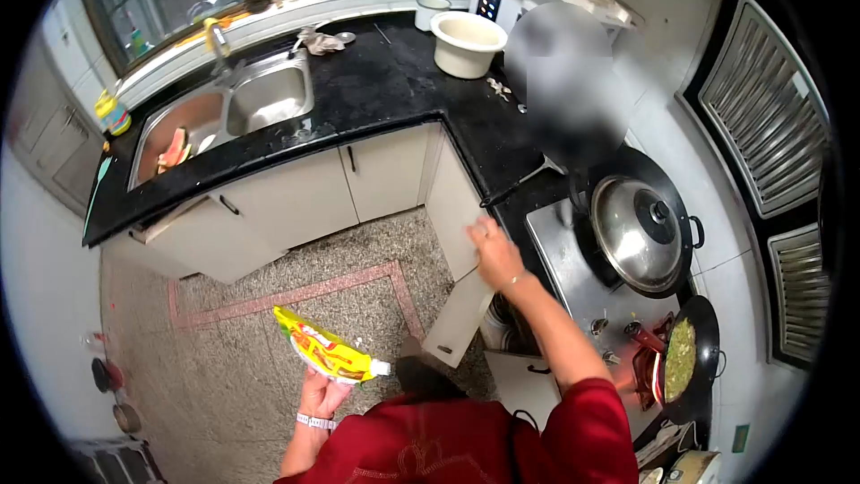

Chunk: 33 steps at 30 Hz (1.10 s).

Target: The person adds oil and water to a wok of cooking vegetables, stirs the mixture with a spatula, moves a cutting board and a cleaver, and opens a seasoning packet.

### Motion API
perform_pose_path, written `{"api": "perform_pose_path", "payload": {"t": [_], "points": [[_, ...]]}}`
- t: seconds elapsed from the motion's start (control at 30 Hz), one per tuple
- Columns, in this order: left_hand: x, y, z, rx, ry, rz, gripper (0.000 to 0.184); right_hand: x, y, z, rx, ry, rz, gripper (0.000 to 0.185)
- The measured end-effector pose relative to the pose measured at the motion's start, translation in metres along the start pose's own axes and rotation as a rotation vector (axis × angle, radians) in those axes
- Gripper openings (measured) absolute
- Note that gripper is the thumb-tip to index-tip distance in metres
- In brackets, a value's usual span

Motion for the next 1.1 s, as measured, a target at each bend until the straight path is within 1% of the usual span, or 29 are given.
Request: {"api": "perform_pose_path", "payload": {"t": [0.07, 0.13, 0.17, 0.2, 0.27, 0.4, 0.43, 0.47, 0.53, 0.57, 0.6, 0.63, 0.67, 0.7, 0.73, 0.77, 0.8, 0.83, 0.87, 0.9, 0.93, 1.0, 1.1], "points": [[0.013, 0.009, 0.000, 0.007, 0.062, -0.010, 0.064, 0.024, 0.040, 0.016, -0.109, 0.018, 0.077, 0.048], [0.023, 0.017, 0.004, 0.020, 0.021, 0.029, 0.057, 0.046, 0.067, 0.029, -0.196, 0.029, 0.072, 0.040], [0.026, 0.019, 0.006, 0.116, 0.043, 0.078, 0.055, 0.057, 0.077, 0.034, -0.237, 0.038, 0.067, 0.036], [0.029, 0.021, 0.006, 0.106, 0.051, 0.066, 0.054, 0.065, 0.086, 0.040, -0.278, 0.050, 0.056, 0.031], [0.034, 0.025, 0.005, 0.081, 0.058, 0.051, 0.054, 0.073, 0.101, 0.055, -0.371, -0.002, 0.014, 0.022], [0.038, 0.030, 0.008, 0.083, 0.041, 0.053, 0.055, 0.087, 0.108, 0.067, -0.472, -0.052, 0.002, 0.010], [0.041, 0.033, 0.003, 0.105, 0.033, 0.042, 0.056, 0.088, 0.106, 0.067, -0.532, -0.026, -0.033, 0.008], [0.043, 0.035, -0.003, 0.127, 0.065, 0.007, 0.058, 0.089, 0.106, 0.066, -0.602, -0.038, -0.057, 0.009], [0.049, 0.037, 0.004, -0.008, 0.101, -0.066, 0.067, 0.091, 0.100, 0.062, -0.729, -0.061, -0.119, 0.010], [0.052, 0.042, 0.004, 0.019, 0.111, -0.040, 0.070, 0.095, 0.097, 0.055, -0.769, -0.005, -0.164, 0.007], [0.055, 0.049, 0.004, 0.127, 0.118, -0.013, 0.071, 0.097, 0.085, 0.044, -0.798, 0.089, -0.167, 0.005], [0.058, 0.054, 0.013, 0.156, 0.111, -0.005, 0.070, 0.101, 0.066, 0.024, -0.764, 0.154, -0.161, 0.005], [0.061, 0.058, 0.022, 0.185, 0.104, 0.003, 0.069, 0.103, 0.050, 0.004, -0.677, 0.141, -0.105, 0.004], [0.065, 0.064, 0.027, 0.161, 0.092, 0.004, 0.078, 0.101, 0.022, -0.028, -0.481, 0.282, -0.138, 0.004], [0.070, 0.071, 0.027, 0.117, 0.068, 0.013, 0.083, 0.098, -0.016, -0.068, -0.280, 0.302, -0.135, 0.011], [0.074, 0.078, 0.030, 0.109, 0.039, 0.011, 0.081, 0.090, -0.040, -0.093, -0.094, 0.413, -0.046, 0.017], [0.077, 0.086, 0.034, 0.101, 0.003, 0.007, 0.080, 0.076, -0.061, -0.115, 0.015, 0.457, -0.008, 0.016], [0.079, 0.093, 0.040, 0.083, -0.020, 0.005, 0.079, 0.060, -0.080, -0.133, 0.072, 0.523, -0.039, 0.014], [0.080, 0.100, 0.047, 0.067, -0.046, 0.002, 0.079, 0.041, -0.095, -0.147, 0.201, 0.545, -0.001, 0.015], [0.079, 0.108, 0.054, 0.068, -0.050, 0.015, 0.077, 0.015, -0.097, -0.149, 0.407, 0.562, 0.182, 0.016], [0.080, 0.117, 0.052, 0.089, -0.049, 0.026, 0.076, -0.010, -0.109, -0.150, 0.761, 0.617, 0.378, 0.016], [0.079, 0.133, 0.059, 0.134, -0.064, 0.076, 0.072, -0.052, -0.122, -0.143, 1.074, 0.714, 0.457, 0.014], [0.071, 0.151, 0.066, 0.200, -0.081, 0.122, 0.068, -0.097, -0.147, -0.119, 1.238, 0.719, 0.521, 0.017]]}}
Point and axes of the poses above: each hand's wrist, its own x-axis towards the middle knuckle, its own z-axis out of the palm, y = z × x, the point moved 6 cm from there along x, towards the middle knuckle, and after that the axes turned 10 degrees about y, right-handed, at the moved point
